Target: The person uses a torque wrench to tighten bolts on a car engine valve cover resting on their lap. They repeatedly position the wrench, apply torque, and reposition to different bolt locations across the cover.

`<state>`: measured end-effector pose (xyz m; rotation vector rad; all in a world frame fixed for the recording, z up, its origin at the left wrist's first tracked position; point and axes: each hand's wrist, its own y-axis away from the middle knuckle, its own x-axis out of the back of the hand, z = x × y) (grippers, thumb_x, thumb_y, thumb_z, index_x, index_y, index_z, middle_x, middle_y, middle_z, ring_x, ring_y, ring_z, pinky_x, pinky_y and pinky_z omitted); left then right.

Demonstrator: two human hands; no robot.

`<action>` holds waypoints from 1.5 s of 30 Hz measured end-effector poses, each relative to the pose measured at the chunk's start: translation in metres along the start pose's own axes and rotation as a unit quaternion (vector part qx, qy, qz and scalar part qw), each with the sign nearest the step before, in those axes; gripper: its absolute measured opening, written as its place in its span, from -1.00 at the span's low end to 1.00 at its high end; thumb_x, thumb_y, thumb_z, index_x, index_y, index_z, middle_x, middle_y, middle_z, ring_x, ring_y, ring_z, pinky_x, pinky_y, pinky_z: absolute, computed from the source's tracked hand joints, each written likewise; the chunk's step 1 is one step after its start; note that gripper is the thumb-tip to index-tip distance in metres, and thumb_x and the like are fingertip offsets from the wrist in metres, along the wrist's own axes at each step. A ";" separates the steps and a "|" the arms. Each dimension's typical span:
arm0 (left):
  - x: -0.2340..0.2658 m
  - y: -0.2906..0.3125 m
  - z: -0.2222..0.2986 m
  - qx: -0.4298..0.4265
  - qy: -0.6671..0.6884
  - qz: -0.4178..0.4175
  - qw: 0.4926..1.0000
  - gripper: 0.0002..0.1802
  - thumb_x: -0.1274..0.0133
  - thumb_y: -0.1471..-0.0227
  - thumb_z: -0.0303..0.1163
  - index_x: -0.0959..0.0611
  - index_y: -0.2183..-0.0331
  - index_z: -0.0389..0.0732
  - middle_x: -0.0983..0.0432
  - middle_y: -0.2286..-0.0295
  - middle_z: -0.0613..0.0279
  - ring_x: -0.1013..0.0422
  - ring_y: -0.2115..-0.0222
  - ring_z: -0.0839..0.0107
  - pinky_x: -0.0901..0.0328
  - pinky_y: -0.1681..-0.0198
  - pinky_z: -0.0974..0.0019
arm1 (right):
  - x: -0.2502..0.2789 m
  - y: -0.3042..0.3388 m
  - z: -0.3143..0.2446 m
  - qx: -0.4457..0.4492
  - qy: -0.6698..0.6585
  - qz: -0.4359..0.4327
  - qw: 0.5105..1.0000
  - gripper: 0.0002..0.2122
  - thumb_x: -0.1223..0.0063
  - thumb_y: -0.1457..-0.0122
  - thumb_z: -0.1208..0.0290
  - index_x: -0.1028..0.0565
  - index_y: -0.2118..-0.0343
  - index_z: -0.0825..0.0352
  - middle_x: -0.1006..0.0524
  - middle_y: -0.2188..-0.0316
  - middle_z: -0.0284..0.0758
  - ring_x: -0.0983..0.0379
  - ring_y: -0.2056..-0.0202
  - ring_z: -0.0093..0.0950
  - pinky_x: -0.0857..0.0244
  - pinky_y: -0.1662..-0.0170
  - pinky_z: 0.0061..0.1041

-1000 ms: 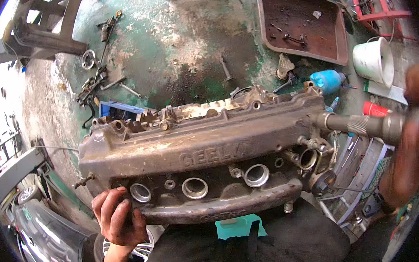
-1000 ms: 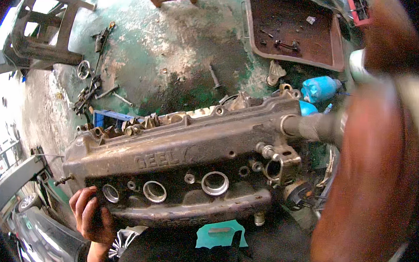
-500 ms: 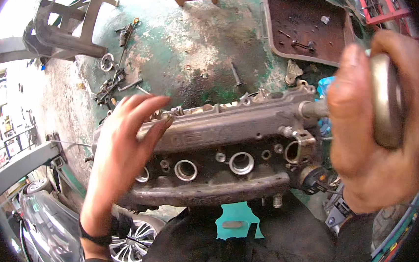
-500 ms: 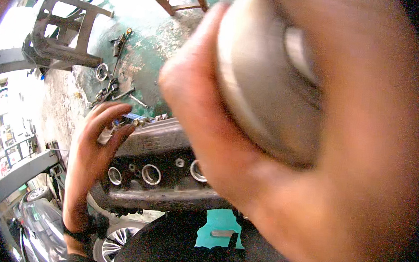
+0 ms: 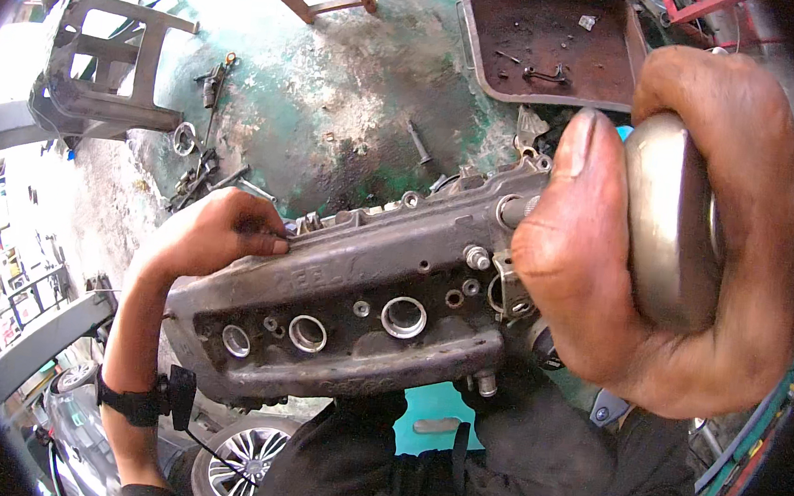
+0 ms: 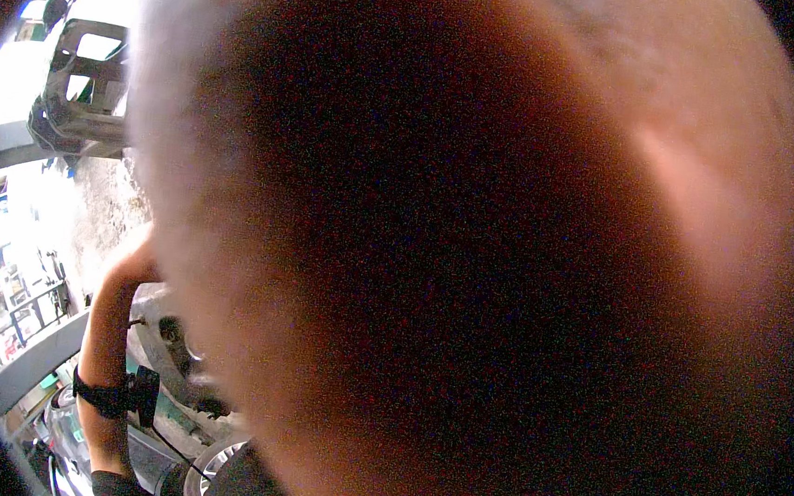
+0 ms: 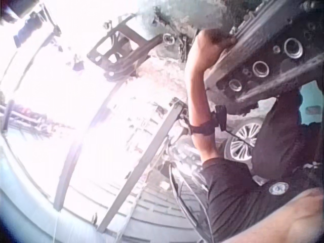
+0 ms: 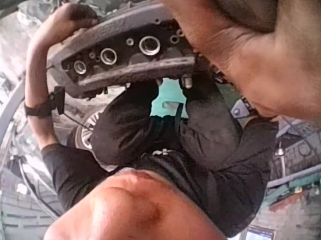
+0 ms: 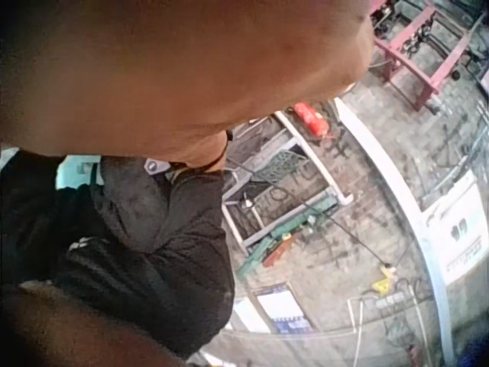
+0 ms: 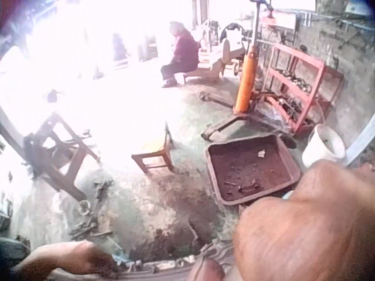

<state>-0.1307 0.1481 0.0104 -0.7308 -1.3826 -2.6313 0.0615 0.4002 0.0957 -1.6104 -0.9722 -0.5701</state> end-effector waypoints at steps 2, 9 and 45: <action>-0.006 -0.004 -0.011 -0.010 0.100 -0.005 0.995 -0.73 -0.24 0.07 -0.31 -0.65 0.39 -0.33 -0.56 0.51 0.22 -0.42 0.47 0.50 -0.31 0.33 0.37 | 0.000 -0.001 0.000 0.004 0.002 0.000 1.000 -0.75 -0.14 0.10 0.64 -0.42 0.30 0.49 -0.39 0.51 -0.22 -0.27 0.57 -0.49 -0.19 0.47 -0.54; -0.016 0.000 -0.001 0.100 0.040 0.072 0.991 -0.71 -0.15 0.09 -0.28 -0.66 0.42 -0.36 -0.56 0.52 0.18 -0.42 0.48 0.46 -0.31 0.33 0.33 | 0.000 -0.007 -0.003 0.020 0.008 -0.011 1.000 -0.75 -0.15 0.10 0.65 -0.41 0.30 0.47 -0.37 0.52 -0.23 -0.26 0.56 -0.45 -0.19 0.46 -0.52; -0.102 0.015 0.013 -0.153 -0.023 0.558 0.815 -0.79 -0.05 -0.04 -0.63 -0.59 0.21 -0.31 -0.51 0.24 0.05 -0.48 0.26 0.26 -0.36 0.21 0.31 | -0.011 0.013 -0.003 0.012 0.050 0.035 0.998 -0.82 -0.19 0.15 0.50 -0.41 0.48 0.29 -0.33 0.67 -0.35 -0.31 0.69 -0.49 -0.22 0.63 -0.46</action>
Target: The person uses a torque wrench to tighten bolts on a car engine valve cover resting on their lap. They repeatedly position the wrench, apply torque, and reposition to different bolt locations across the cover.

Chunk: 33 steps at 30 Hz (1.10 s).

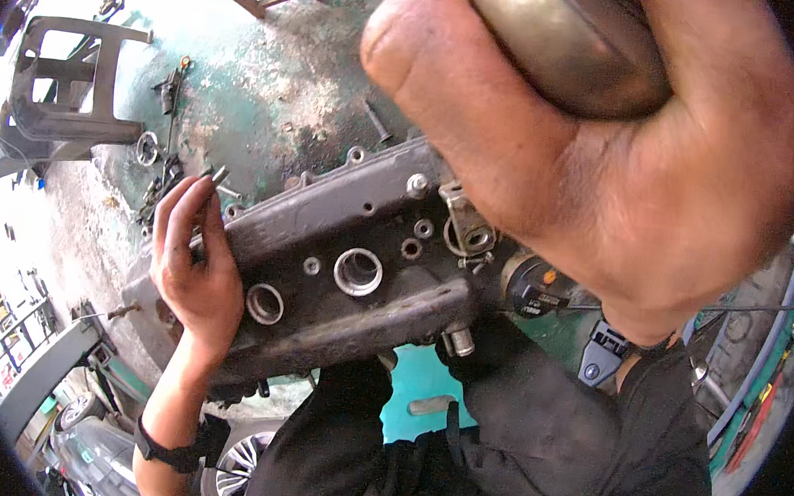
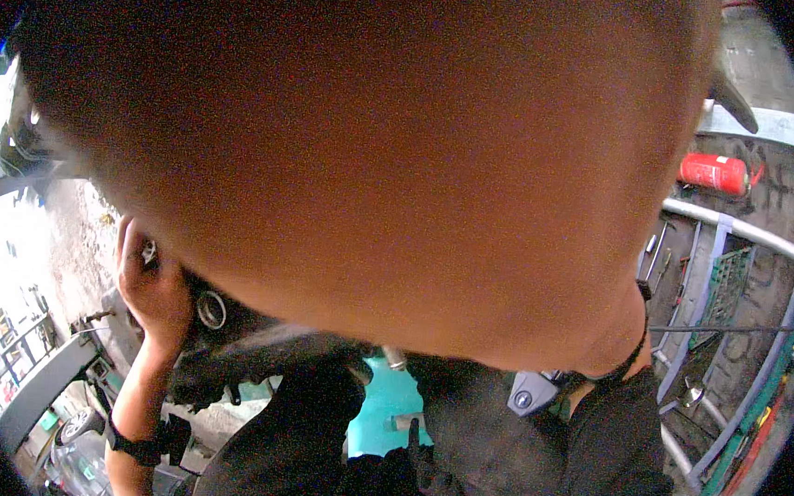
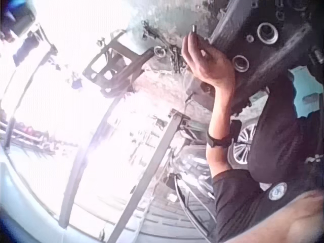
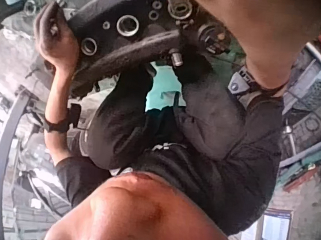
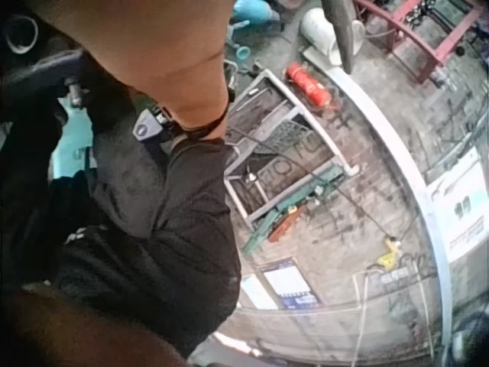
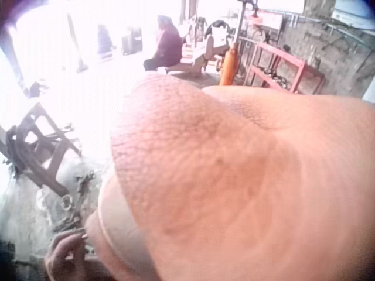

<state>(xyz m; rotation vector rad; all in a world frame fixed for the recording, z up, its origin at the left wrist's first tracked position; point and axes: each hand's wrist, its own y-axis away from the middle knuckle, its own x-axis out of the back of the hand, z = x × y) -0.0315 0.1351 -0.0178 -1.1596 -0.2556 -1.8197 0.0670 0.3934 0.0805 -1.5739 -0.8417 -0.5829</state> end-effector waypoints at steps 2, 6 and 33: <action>0.000 0.000 0.001 -0.012 -0.016 -0.004 1.000 -0.79 -0.05 -0.05 -0.63 -0.59 0.21 -0.32 -0.50 0.23 0.06 -0.47 0.26 0.29 -0.36 0.21 0.32 | -0.001 0.004 -0.001 0.000 -0.005 -0.001 1.000 -0.82 -0.19 0.15 0.50 -0.41 0.48 0.29 -0.33 0.66 -0.35 -0.32 0.69 -0.48 -0.22 0.62 -0.46; 0.000 0.001 -0.001 -0.016 -0.001 -0.006 1.000 -0.79 -0.04 -0.05 -0.64 -0.59 0.21 -0.31 -0.50 0.23 0.05 -0.47 0.25 0.26 -0.36 0.21 0.32 | 0.001 0.006 0.000 -0.007 -0.004 -0.004 1.000 -0.82 -0.19 0.15 0.51 -0.41 0.47 0.29 -0.33 0.66 -0.34 -0.32 0.68 -0.47 -0.22 0.61 -0.46; -0.003 -0.006 0.003 0.013 -0.001 -0.024 1.000 -0.78 0.00 -0.06 -0.62 -0.59 0.20 -0.27 -0.53 0.26 0.07 -0.49 0.34 0.30 -0.35 0.39 0.39 | -0.002 0.007 0.002 -0.016 0.003 -0.007 1.000 -0.82 -0.18 0.13 0.54 -0.39 0.47 0.33 -0.36 0.62 -0.28 -0.33 0.63 -0.41 -0.22 0.52 -0.46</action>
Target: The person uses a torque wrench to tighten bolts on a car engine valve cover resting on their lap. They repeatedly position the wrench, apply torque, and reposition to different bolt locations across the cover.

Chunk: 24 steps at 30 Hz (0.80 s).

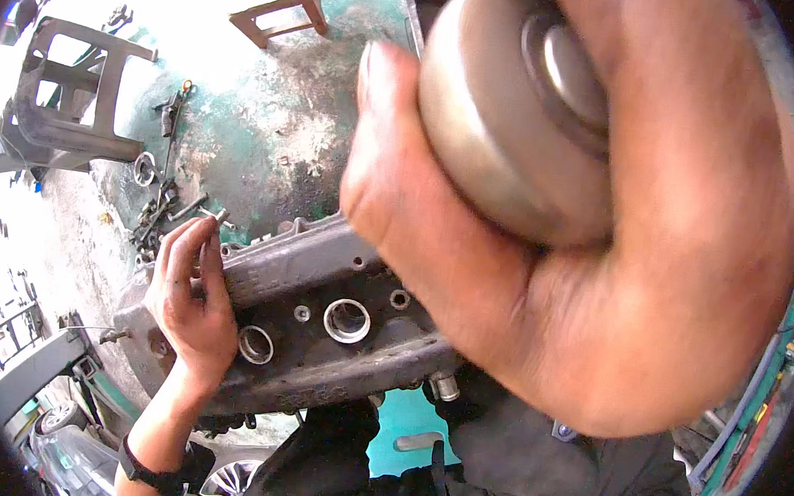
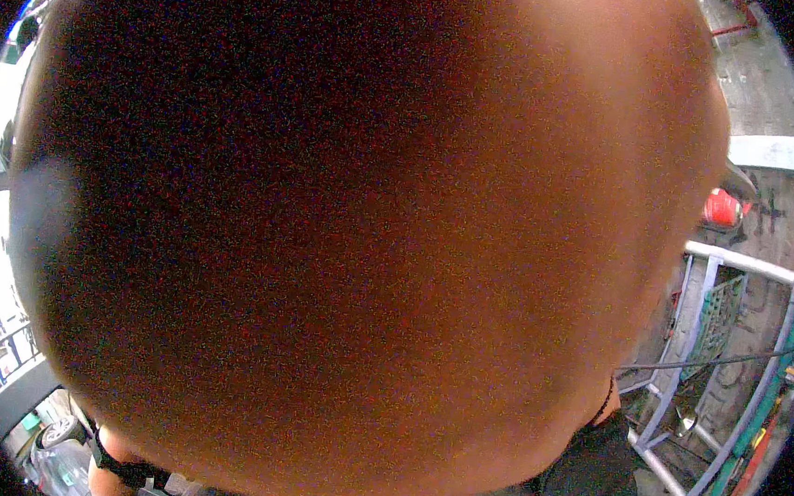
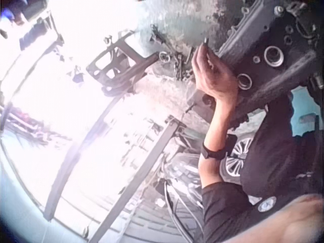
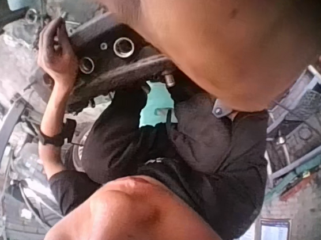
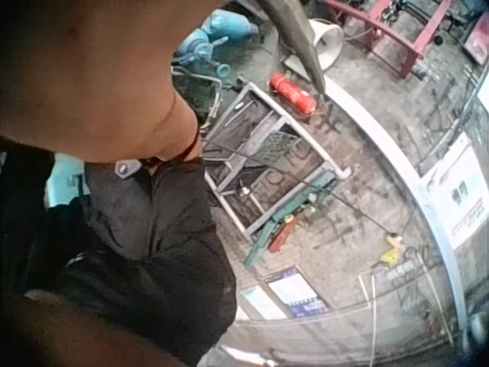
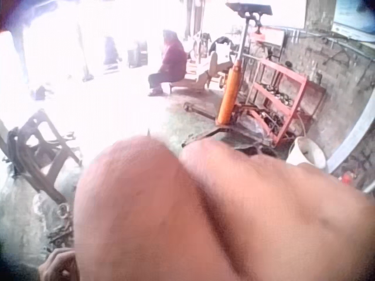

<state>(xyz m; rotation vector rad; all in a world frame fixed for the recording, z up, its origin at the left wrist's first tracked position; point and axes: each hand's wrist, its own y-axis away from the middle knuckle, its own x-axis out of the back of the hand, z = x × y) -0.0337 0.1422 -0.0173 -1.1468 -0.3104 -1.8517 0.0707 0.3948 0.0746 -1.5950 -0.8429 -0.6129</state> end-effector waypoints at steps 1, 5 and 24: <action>0.001 0.000 0.000 -0.006 0.001 -0.006 1.000 -0.78 0.01 -0.07 -0.62 -0.59 0.19 -0.27 -0.53 0.26 0.07 -0.49 0.34 0.31 -0.34 0.40 0.41 | 0.000 -0.001 0.002 -0.005 -0.004 -0.001 1.000 -0.82 -0.18 0.13 0.54 -0.39 0.47 0.33 -0.36 0.62 -0.27 -0.33 0.63 -0.41 -0.22 0.52 -0.46; -0.001 0.004 -0.003 0.014 0.019 -0.012 1.000 -0.80 0.01 -0.10 -0.59 -0.58 0.19 -0.29 -0.52 0.25 0.08 -0.49 0.34 0.34 -0.35 0.39 0.42 | 0.000 0.000 0.003 -0.017 0.001 -0.002 1.000 -0.82 -0.18 0.13 0.55 -0.39 0.47 0.34 -0.37 0.61 -0.27 -0.33 0.62 -0.40 -0.22 0.51 -0.46; -0.001 0.021 -0.019 0.071 0.189 0.127 0.971 -0.54 0.09 -0.15 -0.58 -0.28 -0.10 -0.25 -0.35 0.15 0.09 -0.34 0.21 0.36 -0.30 0.26 0.36 | 0.018 -0.022 -0.006 -0.022 -0.043 -0.051 0.998 -0.82 -0.08 0.22 0.55 -0.37 0.48 0.35 -0.28 0.67 -0.30 -0.20 0.67 -0.44 -0.05 0.56 -0.46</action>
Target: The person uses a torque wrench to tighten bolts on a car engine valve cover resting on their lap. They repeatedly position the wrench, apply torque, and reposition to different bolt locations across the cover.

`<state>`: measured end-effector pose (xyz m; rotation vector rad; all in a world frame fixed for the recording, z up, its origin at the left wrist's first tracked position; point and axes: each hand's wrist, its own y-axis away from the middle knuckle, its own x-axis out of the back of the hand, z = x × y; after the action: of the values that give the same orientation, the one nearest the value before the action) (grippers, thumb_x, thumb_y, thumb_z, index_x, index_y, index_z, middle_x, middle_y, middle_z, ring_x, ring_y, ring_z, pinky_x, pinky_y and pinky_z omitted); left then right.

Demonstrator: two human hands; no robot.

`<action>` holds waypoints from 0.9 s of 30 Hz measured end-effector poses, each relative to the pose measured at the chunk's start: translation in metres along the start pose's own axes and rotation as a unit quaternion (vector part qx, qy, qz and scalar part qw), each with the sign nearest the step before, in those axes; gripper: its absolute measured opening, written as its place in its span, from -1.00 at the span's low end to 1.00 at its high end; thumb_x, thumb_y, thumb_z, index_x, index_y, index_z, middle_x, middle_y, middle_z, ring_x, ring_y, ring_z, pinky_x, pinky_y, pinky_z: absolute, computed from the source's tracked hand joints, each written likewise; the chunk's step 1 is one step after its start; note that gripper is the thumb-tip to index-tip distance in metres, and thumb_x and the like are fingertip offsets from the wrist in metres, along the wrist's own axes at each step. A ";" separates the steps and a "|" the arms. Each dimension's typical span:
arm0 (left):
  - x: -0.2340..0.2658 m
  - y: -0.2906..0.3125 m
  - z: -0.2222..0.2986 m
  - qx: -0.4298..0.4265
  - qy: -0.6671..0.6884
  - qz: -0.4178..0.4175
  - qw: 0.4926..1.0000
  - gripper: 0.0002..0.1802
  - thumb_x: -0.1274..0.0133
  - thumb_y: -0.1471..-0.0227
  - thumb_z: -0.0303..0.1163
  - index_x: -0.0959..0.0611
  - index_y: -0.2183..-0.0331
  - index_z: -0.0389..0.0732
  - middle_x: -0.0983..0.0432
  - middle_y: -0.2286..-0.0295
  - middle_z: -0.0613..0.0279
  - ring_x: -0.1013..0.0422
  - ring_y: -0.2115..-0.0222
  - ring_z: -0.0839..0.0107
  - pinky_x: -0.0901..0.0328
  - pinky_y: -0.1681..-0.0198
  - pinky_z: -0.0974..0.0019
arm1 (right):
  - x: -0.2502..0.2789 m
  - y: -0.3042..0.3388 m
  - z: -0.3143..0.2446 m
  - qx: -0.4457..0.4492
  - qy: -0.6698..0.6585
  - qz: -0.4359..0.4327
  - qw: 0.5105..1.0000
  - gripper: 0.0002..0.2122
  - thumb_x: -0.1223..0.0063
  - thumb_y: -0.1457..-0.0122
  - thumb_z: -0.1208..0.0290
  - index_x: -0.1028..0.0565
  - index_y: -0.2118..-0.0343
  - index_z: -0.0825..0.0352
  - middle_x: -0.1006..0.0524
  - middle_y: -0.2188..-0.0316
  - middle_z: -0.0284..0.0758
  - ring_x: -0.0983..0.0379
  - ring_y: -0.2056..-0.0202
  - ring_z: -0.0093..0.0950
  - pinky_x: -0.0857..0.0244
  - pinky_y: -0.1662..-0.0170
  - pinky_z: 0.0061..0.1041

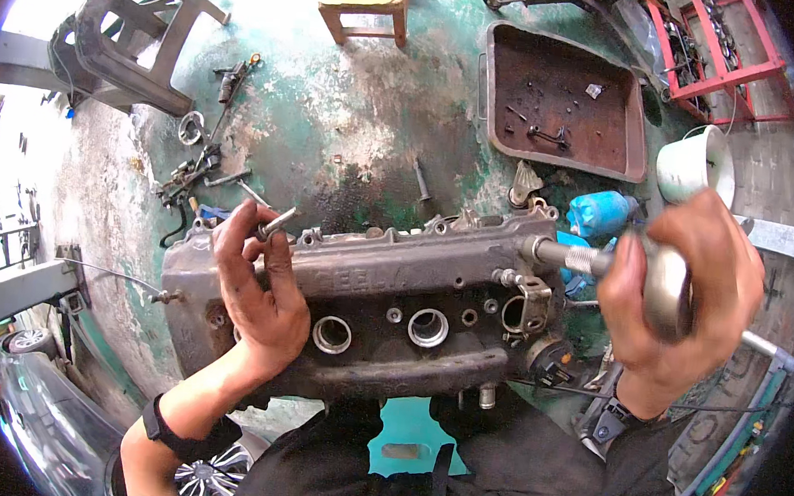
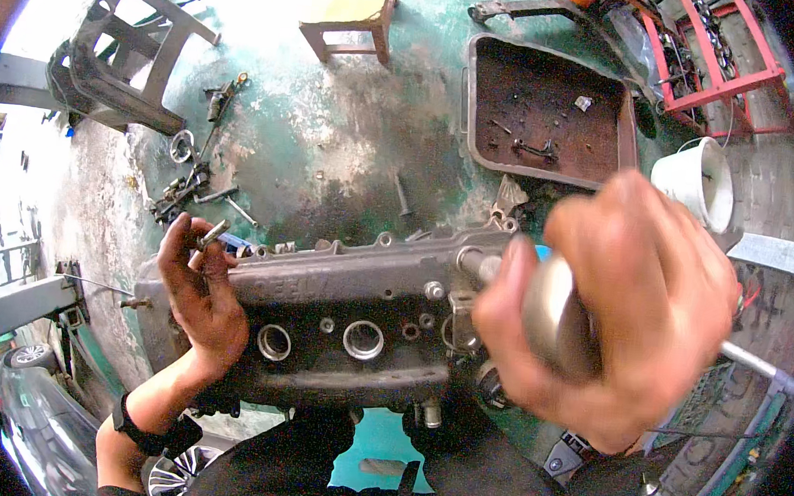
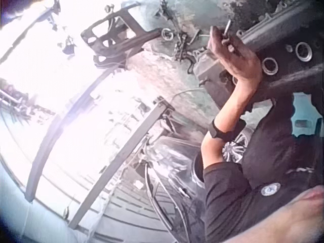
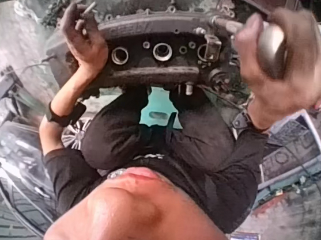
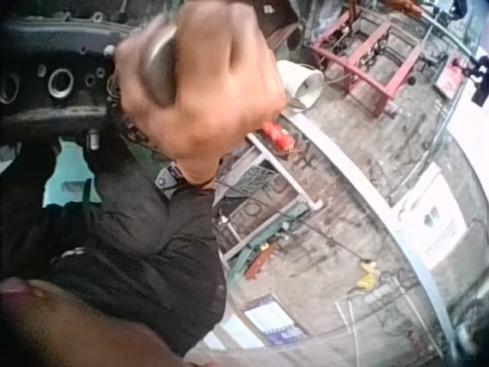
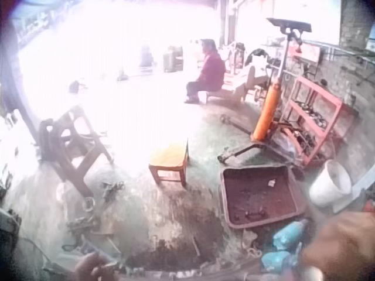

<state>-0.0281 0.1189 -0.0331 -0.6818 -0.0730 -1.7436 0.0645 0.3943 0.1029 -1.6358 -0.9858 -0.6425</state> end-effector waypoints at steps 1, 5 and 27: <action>0.000 0.000 0.000 0.005 0.014 -0.003 1.000 -0.54 0.09 -0.15 -0.58 -0.28 -0.09 -0.25 -0.35 0.16 0.08 -0.34 0.22 0.36 -0.30 0.26 0.36 | 0.001 0.000 0.002 0.025 -0.005 -0.007 1.000 -0.81 -0.06 0.24 0.54 -0.38 0.47 0.34 -0.27 0.68 -0.30 -0.18 0.67 -0.44 -0.03 0.57 -0.47; 0.000 -0.003 0.001 -0.005 -0.055 -0.028 0.998 -0.55 0.07 -0.15 -0.58 -0.29 -0.08 -0.27 -0.39 0.16 0.07 -0.36 0.24 0.37 -0.28 0.30 0.39 | 0.004 -0.006 0.017 0.076 -0.055 -0.044 0.995 -0.76 -0.05 0.27 0.52 -0.37 0.44 0.30 -0.27 0.69 -0.32 -0.12 0.68 -0.48 0.05 0.59 -0.47; 0.005 -0.016 0.015 -0.185 -0.156 -0.032 0.970 -0.51 0.08 0.04 -0.63 -0.34 0.01 -0.22 -0.37 0.27 -0.07 -0.33 0.24 -0.03 -0.26 0.13 0.02 | 0.068 -0.052 0.010 0.013 -0.072 -0.452 0.889 -0.49 -0.02 0.09 0.61 -0.32 -0.04 0.36 -0.44 0.10 -0.03 -0.39 0.07 -0.11 -0.27 0.00 -0.26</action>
<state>-0.0371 0.1248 -0.0132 -1.2364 0.0155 -1.7137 0.0539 0.4271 0.1818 -1.1388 -1.8812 -1.1119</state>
